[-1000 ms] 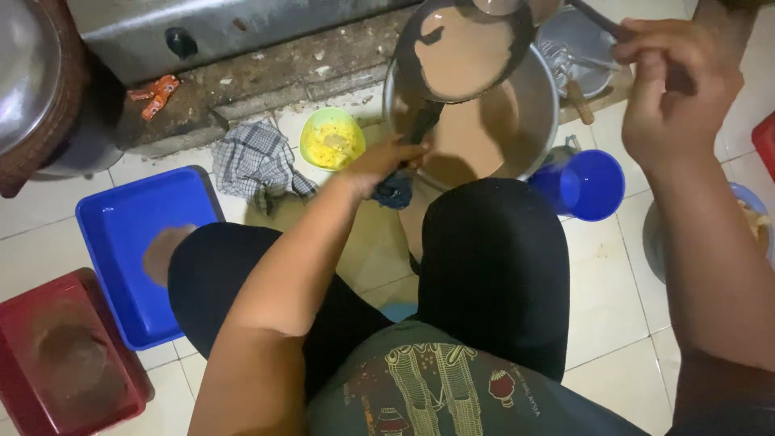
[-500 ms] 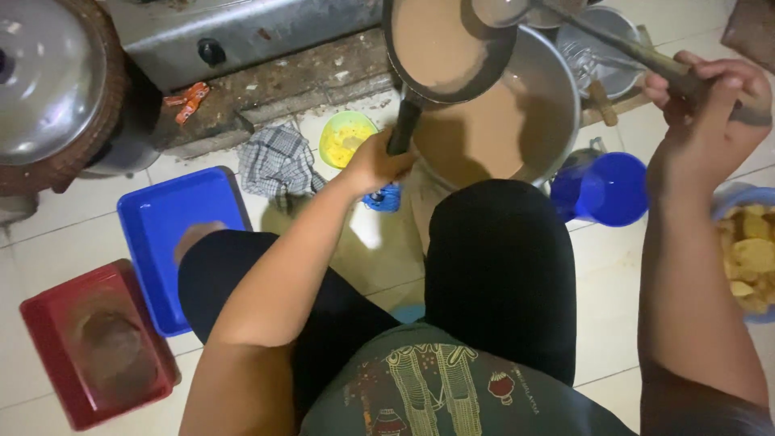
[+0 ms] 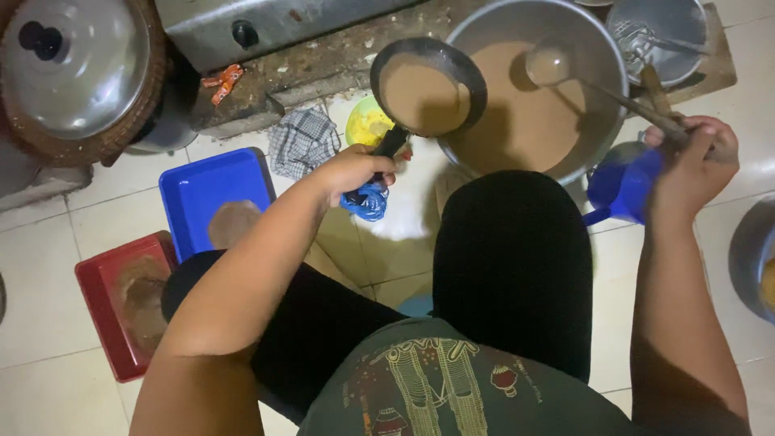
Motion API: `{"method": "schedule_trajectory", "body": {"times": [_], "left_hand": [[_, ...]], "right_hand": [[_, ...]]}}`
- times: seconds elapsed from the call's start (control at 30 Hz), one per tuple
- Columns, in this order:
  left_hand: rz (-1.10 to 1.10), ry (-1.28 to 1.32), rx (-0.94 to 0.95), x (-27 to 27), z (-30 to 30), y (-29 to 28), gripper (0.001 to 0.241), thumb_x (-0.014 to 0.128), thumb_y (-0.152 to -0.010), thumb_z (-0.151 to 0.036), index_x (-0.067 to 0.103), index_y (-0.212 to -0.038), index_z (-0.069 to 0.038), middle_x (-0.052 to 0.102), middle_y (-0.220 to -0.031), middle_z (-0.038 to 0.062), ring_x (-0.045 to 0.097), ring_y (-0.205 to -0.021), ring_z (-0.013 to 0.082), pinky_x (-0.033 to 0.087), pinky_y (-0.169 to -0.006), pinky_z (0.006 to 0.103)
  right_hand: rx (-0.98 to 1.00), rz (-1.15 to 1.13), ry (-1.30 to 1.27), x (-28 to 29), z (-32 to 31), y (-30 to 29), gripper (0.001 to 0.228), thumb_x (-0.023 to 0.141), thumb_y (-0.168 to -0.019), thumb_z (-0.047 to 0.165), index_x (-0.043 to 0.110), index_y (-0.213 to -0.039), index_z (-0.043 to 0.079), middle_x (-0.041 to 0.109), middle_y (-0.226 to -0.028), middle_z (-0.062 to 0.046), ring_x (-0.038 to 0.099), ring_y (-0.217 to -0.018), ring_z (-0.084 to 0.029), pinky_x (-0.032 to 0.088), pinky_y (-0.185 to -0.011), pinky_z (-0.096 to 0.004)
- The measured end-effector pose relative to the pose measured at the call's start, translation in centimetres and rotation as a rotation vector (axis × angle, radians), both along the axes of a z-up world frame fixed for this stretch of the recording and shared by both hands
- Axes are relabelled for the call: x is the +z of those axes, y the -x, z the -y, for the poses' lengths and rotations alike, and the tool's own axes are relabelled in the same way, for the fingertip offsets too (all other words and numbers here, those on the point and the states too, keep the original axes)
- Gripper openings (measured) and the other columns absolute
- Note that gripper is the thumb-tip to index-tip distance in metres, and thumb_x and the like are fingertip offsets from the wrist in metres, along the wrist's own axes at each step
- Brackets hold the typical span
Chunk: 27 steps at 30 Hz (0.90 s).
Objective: Making and stacking thin crepes using a frying pan and batter.
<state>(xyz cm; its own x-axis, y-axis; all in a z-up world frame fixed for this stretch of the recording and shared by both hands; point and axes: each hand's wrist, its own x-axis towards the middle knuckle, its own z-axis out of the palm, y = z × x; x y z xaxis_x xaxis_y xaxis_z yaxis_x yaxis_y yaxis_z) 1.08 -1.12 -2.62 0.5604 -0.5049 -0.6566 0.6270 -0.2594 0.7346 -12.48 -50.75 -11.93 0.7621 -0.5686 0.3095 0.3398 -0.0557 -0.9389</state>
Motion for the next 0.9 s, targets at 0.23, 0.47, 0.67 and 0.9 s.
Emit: {"method": "schedule_trajectory", "body": {"times": [0.23, 0.47, 0.67, 0.9], "left_hand": [[-0.146, 0.063, -0.017, -5.3, -1.9, 1.1, 0.023, 0.071, -0.094, -0.027, 0.062, -0.083, -0.009, 0.059, -0.074, -0.002, 0.052, -0.06, 0.0083, 0.042, -0.053, 0.0253], [0.143, 0.319, -0.028, -10.8, 2.3, 3.0, 0.018, 0.067, -0.101, -0.023, 0.051, -0.101, -0.013, 0.052, -0.074, -0.003, 0.044, -0.061, 0.0079, 0.038, -0.056, 0.0238], [0.271, 0.307, 0.088, -10.4, 2.3, 2.2, 0.023, 0.072, -0.097, -0.014, 0.05, -0.102, -0.012, 0.061, -0.074, 0.003, 0.055, -0.06, 0.0104, 0.044, -0.052, 0.0264], [0.484, -0.079, -0.053, -2.6, -3.7, 0.9, 0.022, 0.074, -0.094, -0.02, 0.063, -0.11, -0.009, 0.071, -0.082, 0.002, 0.065, -0.069, 0.0078, 0.052, -0.056, 0.0247]], "right_hand": [[-0.008, -0.039, -0.025, -2.4, 0.9, -0.3, 0.024, 0.042, -0.126, 0.01, 0.056, -0.118, -0.008, 0.064, -0.103, -0.021, 0.067, -0.083, -0.029, 0.058, -0.08, -0.039], [-0.068, -0.037, -0.016, -1.4, 0.1, -0.1, 0.023, 0.041, -0.125, 0.009, 0.057, -0.119, -0.007, 0.067, -0.107, -0.021, 0.073, -0.088, -0.03, 0.063, -0.085, -0.04], [-0.076, -0.018, -0.064, -1.4, -1.0, 0.1, 0.022, 0.044, -0.123, 0.007, 0.057, -0.119, -0.009, 0.068, -0.109, -0.022, 0.072, -0.089, -0.03, 0.061, -0.084, -0.038], [-0.013, -0.005, -0.191, -3.8, -1.7, 0.3, 0.02, 0.044, -0.127, 0.011, 0.054, -0.125, -0.006, 0.067, -0.117, -0.021, 0.072, -0.091, -0.028, 0.063, -0.084, -0.036]]}}
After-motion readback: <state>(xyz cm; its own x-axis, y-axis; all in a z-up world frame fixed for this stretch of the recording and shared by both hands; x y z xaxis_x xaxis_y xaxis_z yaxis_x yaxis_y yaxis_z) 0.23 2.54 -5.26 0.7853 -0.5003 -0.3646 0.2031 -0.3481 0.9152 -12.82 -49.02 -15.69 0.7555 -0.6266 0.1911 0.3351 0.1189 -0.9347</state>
